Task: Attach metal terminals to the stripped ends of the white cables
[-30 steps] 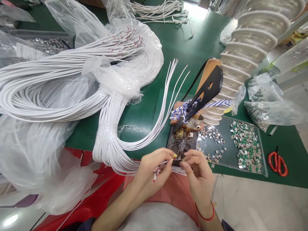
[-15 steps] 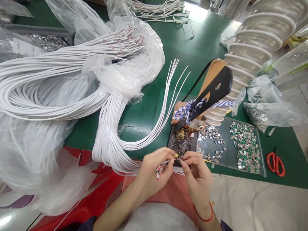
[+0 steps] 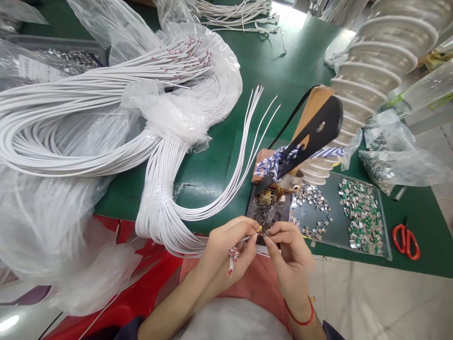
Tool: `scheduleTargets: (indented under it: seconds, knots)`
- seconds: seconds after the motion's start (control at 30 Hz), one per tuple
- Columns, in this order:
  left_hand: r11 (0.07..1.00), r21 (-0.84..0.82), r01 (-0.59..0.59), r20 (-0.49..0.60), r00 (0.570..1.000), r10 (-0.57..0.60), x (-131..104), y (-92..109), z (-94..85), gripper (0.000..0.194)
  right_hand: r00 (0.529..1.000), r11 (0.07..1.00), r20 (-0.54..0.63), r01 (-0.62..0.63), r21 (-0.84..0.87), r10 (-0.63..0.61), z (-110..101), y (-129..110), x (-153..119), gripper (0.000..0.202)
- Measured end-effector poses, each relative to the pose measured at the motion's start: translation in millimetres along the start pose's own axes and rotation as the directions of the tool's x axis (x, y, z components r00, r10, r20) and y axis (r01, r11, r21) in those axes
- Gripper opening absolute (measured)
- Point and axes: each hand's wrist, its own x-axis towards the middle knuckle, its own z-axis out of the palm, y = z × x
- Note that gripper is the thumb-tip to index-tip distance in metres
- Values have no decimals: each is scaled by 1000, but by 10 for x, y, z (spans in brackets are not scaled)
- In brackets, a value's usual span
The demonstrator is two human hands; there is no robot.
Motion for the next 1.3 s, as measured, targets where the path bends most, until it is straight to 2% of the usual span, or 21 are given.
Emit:
scheduleTargets:
  seconds: [0.3,0.57,0.83,1.1,1.3]
  knots:
    - [999,-11,33,25,999,-33,-22,-71,22,20,999,999,15,32,-33,-31,-41,39,-53,18]
    - [1000,14,26,15,1000,-27,10,-50,33,20,999,997,27,42,-66,-40,-91,68,-116,18]
    - [997,-2,74,73,995,-73,3,-73,6,20,999,998,6,37,-45,-37,-68,30,-34,14]
    - [994,-34,101,92,991,-97,66,-67,-34,20,993,1000,114,-7,4,6,-135,89,65,15]
    - [993,-48,103,88,991,-99,91,-56,-42,20,994,999,108,-24,24,22,-134,106,70,16]
